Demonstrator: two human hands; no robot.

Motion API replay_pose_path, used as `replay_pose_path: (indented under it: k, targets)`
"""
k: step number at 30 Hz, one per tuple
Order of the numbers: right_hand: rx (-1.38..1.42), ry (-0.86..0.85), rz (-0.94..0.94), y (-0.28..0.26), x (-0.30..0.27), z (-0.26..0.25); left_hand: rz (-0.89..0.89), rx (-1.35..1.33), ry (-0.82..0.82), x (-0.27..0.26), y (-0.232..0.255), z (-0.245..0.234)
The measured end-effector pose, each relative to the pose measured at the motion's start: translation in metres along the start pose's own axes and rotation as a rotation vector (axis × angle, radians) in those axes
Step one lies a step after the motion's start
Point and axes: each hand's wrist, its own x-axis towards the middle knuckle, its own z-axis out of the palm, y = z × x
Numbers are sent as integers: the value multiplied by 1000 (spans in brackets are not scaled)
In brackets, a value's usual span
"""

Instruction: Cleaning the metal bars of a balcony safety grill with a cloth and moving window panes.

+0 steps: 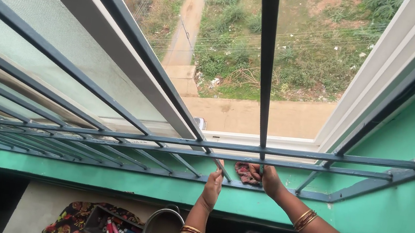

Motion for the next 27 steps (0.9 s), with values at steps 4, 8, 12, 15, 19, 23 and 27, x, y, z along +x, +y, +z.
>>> replay_pose_path:
  k: [4,8,12,15,19,23,27]
  targets:
    - [-8,-8,7,-13,-1,1,88,-243,-127,4,-8,-2]
    - [-6,-20,1,-13,1,0,-210,-211,-33,-6,21,18]
    - [14,-59,-22,-4,3,-2,-175,-149,2,-6,27,23]
    - [15,-65,-26,1,3,-4,-192,-155,4,-6,39,23]
    - [31,-68,-18,2,2,-3,-203,-301,-25,-13,83,27]
    - [47,-54,-14,0,2,-3,-147,-59,-74,-11,86,24]
    - [44,-42,-19,-4,-1,-3,2,-44,-29,-2,63,22]
